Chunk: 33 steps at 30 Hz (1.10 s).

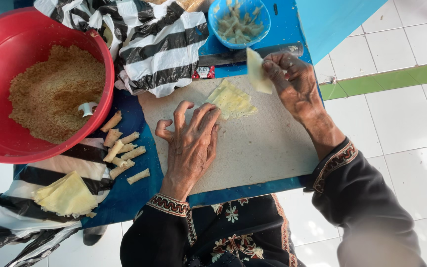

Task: The person sits at a small blue table rolling spring rolls. They place a spoonful of filling from a red bowl onto a thin pastry wrapper, fold the wrapper over the filling, and roll it into a cylinder, adding the finished roll to a pile of completed rolls on the table.

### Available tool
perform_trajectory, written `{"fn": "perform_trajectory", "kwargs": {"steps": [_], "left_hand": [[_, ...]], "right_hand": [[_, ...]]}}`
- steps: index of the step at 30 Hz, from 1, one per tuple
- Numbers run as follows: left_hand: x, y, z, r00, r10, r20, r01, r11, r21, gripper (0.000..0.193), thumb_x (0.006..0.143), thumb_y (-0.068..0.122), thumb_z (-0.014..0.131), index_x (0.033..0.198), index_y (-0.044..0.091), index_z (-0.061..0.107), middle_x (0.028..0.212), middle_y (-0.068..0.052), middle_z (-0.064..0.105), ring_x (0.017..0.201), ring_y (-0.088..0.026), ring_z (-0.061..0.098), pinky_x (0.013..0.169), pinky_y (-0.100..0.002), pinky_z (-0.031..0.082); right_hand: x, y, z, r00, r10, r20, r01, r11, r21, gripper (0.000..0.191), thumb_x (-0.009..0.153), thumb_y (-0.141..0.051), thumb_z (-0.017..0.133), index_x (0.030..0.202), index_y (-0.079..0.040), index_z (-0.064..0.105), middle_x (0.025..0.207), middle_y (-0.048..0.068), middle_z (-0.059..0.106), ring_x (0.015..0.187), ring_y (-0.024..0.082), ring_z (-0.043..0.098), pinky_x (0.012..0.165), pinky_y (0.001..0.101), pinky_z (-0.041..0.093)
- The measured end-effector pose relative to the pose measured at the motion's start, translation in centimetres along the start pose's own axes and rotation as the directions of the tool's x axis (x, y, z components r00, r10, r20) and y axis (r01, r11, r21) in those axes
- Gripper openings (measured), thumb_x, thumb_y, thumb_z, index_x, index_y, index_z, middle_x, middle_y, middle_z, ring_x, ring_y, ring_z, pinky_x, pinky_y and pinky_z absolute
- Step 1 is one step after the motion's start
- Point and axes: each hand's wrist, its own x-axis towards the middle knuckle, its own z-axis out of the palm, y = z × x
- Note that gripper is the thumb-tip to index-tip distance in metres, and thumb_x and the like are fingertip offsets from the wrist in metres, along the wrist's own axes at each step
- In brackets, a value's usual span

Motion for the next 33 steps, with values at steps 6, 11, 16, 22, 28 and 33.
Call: {"fn": "perform_trajectory", "kwargs": {"steps": [6, 11, 16, 22, 28, 33], "left_hand": [[0.4, 0.1, -0.4, 0.999, 0.004, -0.036, -0.003, 1.0, 0.001, 0.034, 0.091, 0.018, 0.072, 0.125, 0.014, 0.068, 0.131, 0.003, 0.066, 0.134, -0.025, 0.047, 0.101, -0.052, 0.021], [0.4, 1.0, -1.0, 0.999, -0.021, -0.043, 0.02, 0.999, -0.031, 0.03, 0.093, 0.021, 0.071, 0.122, 0.015, 0.068, 0.127, 0.005, 0.07, 0.134, -0.023, 0.048, 0.103, -0.051, 0.022], [-0.3, 0.4, -0.7, 0.988, -0.117, -0.098, 0.102, 0.985, -0.142, 0.032, 0.095, 0.022, 0.069, 0.126, 0.015, 0.068, 0.125, 0.001, 0.07, 0.13, -0.025, 0.051, 0.104, -0.049, 0.025], [-4.6, -0.8, -2.9, 0.977, -0.188, -0.098, 0.146, 0.932, -0.332, 0.03, 0.104, 0.026, 0.062, 0.133, 0.016, 0.063, 0.126, 0.0, 0.065, 0.128, -0.026, 0.053, 0.111, -0.042, 0.034], [-8.0, -0.7, -3.1, 0.964, -0.253, 0.076, 0.256, 0.966, -0.027, 0.035, 0.08, 0.021, 0.078, 0.113, 0.01, 0.071, 0.105, -0.005, 0.076, 0.116, -0.026, 0.061, 0.099, -0.053, 0.033], [-7.7, -1.7, -2.7, 0.987, -0.12, 0.106, 0.144, 0.958, -0.248, 0.038, 0.084, 0.018, 0.076, 0.12, 0.007, 0.068, 0.109, -0.008, 0.074, 0.117, -0.025, 0.062, 0.109, -0.046, 0.041]], "right_hand": [[-2.3, 0.6, 0.6, 0.928, -0.37, 0.029, 0.191, 0.541, 0.819, 0.05, 0.111, -0.045, 0.044, 0.149, -0.011, 0.046, 0.147, 0.01, 0.047, 0.143, 0.022, 0.046, 0.132, 0.0494, 0.031], [-4.9, -2.1, 1.2, 0.953, -0.285, 0.102, 0.205, 0.856, 0.474, 0.051, 0.107, -0.052, 0.044, 0.127, -0.009, 0.065, 0.128, 0.004, 0.059, 0.13, 0.021, 0.051, 0.12, 0.0488, 0.032], [-6.9, -5.2, 3.6, 0.917, -0.394, -0.06, 0.36, 0.882, -0.303, 0.019, 0.099, -0.032, 0.066, 0.107, -0.016, 0.072, 0.106, -0.002, 0.071, 0.112, 0.02, 0.056, 0.092, 0.0477, 0.037], [-11.8, -6.7, 6.2, 0.687, -0.716, 0.123, 0.642, 0.519, -0.565, 0.02, 0.083, -0.02, 0.075, 0.102, -0.015, 0.071, 0.102, 0.002, 0.064, 0.115, 0.026, 0.051, 0.091, 0.058, 0.033], [-15.6, -5.9, 7.3, 0.676, -0.693, 0.25, 0.692, 0.481, -0.538, 0.02, 0.087, -0.024, 0.075, 0.105, -0.017, 0.072, 0.106, -0.003, 0.061, 0.124, 0.021, 0.05, 0.1, 0.0593, 0.033], [-16.0, -6.5, 7.0, 0.692, -0.69, 0.211, 0.691, 0.551, -0.468, 0.017, 0.091, -0.024, 0.079, 0.104, -0.017, 0.071, 0.102, -0.002, 0.057, 0.124, 0.023, 0.049, 0.102, 0.06, 0.032]]}}
